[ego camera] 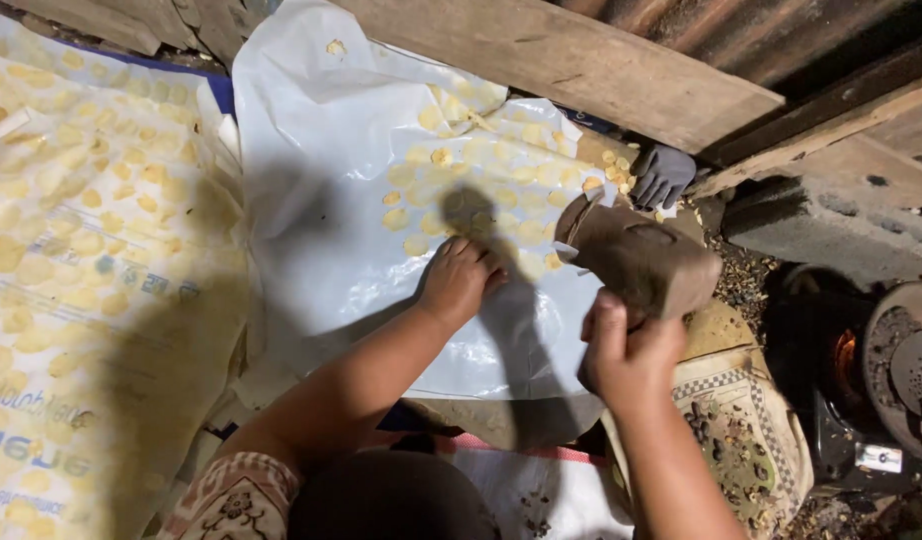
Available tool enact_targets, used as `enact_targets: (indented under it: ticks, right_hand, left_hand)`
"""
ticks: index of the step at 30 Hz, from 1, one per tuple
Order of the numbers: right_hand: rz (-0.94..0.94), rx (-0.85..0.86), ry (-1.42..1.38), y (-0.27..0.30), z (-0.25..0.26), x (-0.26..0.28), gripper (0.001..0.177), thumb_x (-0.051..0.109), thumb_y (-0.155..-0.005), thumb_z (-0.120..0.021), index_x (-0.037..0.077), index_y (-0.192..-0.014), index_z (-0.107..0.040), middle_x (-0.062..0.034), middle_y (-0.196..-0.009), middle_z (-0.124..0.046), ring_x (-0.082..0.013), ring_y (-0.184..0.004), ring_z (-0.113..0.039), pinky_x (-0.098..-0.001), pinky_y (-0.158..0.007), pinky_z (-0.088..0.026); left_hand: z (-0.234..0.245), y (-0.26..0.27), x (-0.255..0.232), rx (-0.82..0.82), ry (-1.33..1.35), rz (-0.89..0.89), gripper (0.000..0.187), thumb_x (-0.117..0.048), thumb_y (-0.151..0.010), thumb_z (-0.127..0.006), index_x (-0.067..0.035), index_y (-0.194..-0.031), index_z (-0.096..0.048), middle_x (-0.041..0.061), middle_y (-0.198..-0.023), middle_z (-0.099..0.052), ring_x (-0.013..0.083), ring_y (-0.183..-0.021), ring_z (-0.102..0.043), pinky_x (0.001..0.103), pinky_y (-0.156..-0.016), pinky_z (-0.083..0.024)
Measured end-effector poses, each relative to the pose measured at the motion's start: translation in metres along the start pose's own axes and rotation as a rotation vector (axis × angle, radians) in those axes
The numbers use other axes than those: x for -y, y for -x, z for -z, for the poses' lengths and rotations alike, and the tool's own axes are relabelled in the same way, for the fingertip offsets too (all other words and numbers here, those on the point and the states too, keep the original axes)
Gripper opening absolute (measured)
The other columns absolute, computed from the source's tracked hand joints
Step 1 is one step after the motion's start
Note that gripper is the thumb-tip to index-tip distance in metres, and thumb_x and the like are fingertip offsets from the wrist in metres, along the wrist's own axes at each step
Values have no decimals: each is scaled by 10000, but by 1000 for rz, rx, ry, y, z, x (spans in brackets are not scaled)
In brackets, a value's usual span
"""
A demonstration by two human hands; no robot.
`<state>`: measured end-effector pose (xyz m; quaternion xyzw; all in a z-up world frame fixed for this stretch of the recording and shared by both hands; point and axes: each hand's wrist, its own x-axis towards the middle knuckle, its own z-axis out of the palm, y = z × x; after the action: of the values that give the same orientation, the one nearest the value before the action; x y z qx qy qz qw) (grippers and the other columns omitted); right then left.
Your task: Manually cracking, peeling, and roasting nuts using a mallet, stones, and a roasting pan
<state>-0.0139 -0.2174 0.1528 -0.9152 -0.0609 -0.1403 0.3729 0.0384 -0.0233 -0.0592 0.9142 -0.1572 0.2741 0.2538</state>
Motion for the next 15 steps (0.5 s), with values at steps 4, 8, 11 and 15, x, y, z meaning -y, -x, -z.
enact_targets:
  ticks: [4,8,11,15]
  right_hand:
    - [-184,-19,206,26,-82,-36,370,278,-883,-740,-57,-749,-657,-346,-654,-597,-557,-821,-665,-557,-644,-505]
    - [-299,486,267,1,-105,-51,548,452,-981,-612,-43,-1194,-507,-375,-944,-691,-535,-965,-694,-618,-817,-567]
    - [-361,551,250,-13,-77,-33,526,456,-974,-621,-13,-1193,-528,-379,-1021,-696,-550,-1053,-667,-639,-891,-541]
    - [-327,425,249,-3,-63,4,504,426,-995,-603,-22,-1191,-481,-412,-962,-673,-591,-993,-660,-670,-856,-528]
  left_hand:
    - [25,10,16,-45,-152,-4,137,-216,-832,-766,-125,-906,-696,63,-836,-617,295,-879,-639,408,-773,-512]
    - [72,10,14,-35,-76,16,194,-217,-844,-775,-155,-1008,-693,47,-937,-610,290,-952,-616,414,-847,-494]
    - [75,21,8,-22,-97,23,168,-243,-895,-740,-174,-1037,-683,29,-946,-596,271,-960,-610,392,-849,-491]
    - [82,24,8,-36,-61,59,108,-189,-928,-724,-134,-995,-659,40,-901,-579,280,-900,-607,401,-800,-499]
